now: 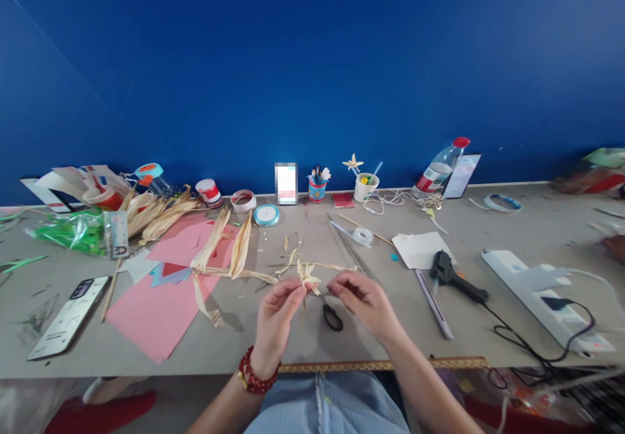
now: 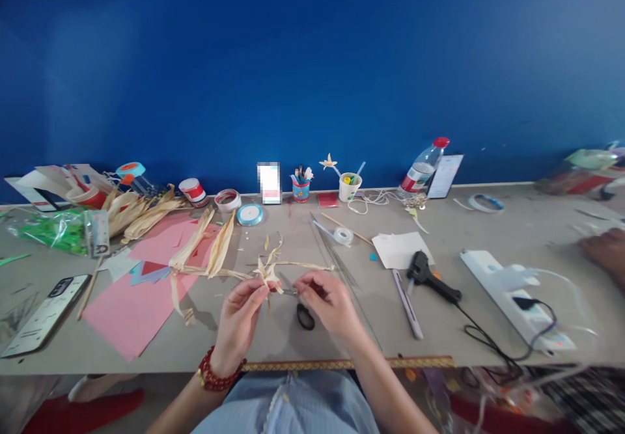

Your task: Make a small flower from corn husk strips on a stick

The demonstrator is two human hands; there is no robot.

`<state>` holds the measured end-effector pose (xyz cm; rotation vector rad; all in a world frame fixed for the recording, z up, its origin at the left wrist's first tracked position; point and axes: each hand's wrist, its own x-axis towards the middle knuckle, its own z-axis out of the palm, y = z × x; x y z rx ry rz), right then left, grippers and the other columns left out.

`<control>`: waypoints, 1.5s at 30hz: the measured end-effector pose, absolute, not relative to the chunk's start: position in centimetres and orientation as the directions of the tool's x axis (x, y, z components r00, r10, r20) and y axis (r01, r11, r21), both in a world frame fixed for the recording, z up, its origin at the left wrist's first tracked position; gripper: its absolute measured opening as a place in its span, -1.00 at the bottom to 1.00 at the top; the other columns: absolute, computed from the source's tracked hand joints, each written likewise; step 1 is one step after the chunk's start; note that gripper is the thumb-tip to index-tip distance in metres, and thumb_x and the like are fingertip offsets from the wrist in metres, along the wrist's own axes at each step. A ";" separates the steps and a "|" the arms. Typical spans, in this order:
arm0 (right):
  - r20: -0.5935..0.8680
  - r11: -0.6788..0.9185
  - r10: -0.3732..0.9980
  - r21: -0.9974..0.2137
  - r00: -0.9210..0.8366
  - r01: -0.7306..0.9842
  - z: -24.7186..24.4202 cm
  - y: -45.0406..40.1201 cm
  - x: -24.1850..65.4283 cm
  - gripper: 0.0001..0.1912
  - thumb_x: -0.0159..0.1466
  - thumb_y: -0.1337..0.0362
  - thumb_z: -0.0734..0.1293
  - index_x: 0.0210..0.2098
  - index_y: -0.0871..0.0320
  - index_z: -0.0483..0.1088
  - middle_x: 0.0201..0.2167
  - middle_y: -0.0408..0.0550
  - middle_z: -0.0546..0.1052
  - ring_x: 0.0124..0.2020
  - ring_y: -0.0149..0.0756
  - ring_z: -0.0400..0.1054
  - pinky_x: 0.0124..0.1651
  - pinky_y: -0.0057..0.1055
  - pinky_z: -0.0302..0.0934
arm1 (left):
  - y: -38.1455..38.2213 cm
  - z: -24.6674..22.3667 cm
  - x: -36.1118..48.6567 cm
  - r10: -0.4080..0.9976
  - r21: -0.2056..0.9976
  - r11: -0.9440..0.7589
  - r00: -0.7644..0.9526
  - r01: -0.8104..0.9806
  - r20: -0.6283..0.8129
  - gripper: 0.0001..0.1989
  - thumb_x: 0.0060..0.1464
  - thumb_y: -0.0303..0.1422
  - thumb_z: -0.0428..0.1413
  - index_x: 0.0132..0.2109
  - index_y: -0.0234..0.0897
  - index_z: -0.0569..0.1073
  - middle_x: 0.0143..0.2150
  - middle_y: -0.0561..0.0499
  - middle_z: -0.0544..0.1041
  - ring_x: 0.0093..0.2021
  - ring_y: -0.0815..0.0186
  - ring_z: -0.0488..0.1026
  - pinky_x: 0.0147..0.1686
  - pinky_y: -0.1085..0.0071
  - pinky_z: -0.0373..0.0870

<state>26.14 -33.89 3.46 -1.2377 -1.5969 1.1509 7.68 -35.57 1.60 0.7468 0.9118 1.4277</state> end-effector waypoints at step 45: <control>0.212 0.100 0.950 -0.900 -0.227 -0.423 3.5 -34.3 23.7 -0.94 0.16 0.28 0.50 -0.36 0.07 0.56 -0.31 -0.10 0.42 -0.31 -0.35 0.39 -0.30 -0.45 0.37 | -35.7 2.9 8.0 0.928 0.565 0.361 0.345 -0.742 -0.140 -0.93 0.06 -0.47 0.27 -0.39 -0.35 0.57 -0.38 -0.01 0.58 -0.29 0.35 0.51 -0.10 0.37 0.43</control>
